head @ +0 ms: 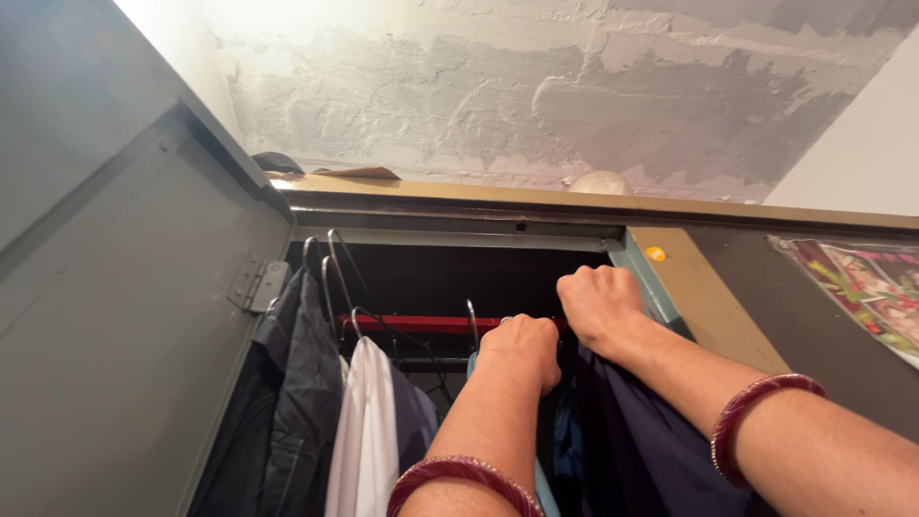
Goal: The person places a dark-colored shirt on a metal hanger and hangs it inside a wardrobe. They then adjust the positions of several other garments already hanging on the rod to organize the space.
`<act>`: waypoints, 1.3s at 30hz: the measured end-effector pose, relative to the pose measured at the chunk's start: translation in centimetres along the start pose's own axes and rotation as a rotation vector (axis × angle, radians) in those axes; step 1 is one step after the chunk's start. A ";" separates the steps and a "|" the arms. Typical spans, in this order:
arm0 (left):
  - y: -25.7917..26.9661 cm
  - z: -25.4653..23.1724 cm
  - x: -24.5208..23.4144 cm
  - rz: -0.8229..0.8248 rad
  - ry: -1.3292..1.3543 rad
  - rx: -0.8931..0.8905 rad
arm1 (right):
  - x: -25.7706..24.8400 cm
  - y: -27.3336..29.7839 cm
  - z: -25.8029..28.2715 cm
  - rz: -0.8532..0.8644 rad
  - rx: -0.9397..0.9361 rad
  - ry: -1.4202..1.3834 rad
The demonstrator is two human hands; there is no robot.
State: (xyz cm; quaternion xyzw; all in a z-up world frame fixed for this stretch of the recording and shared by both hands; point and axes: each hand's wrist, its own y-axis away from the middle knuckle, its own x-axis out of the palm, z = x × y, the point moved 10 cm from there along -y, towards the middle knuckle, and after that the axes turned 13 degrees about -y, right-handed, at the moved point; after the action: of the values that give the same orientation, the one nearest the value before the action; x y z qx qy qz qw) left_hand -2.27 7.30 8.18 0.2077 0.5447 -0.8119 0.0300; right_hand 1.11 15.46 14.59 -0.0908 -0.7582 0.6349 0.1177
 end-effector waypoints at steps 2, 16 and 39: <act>0.1 0.4 0.1 0.011 -0.015 -0.006 | -0.1 0.0 0.0 -0.016 0.005 -0.026; -0.3 -0.2 -0.6 0.007 -0.054 0.016 | -1.3 0.0 2.5 -0.024 -0.045 -0.062; 5.2 2.4 -3.6 -0.314 -0.388 0.077 | -4.7 2.7 7.4 -0.121 -0.126 -0.164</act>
State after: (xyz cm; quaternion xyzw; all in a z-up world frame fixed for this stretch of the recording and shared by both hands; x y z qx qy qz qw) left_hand 1.74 2.43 5.73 -0.0381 0.5231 -0.8514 -0.0004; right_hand 3.36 7.68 10.44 0.0001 -0.8078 0.5829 0.0878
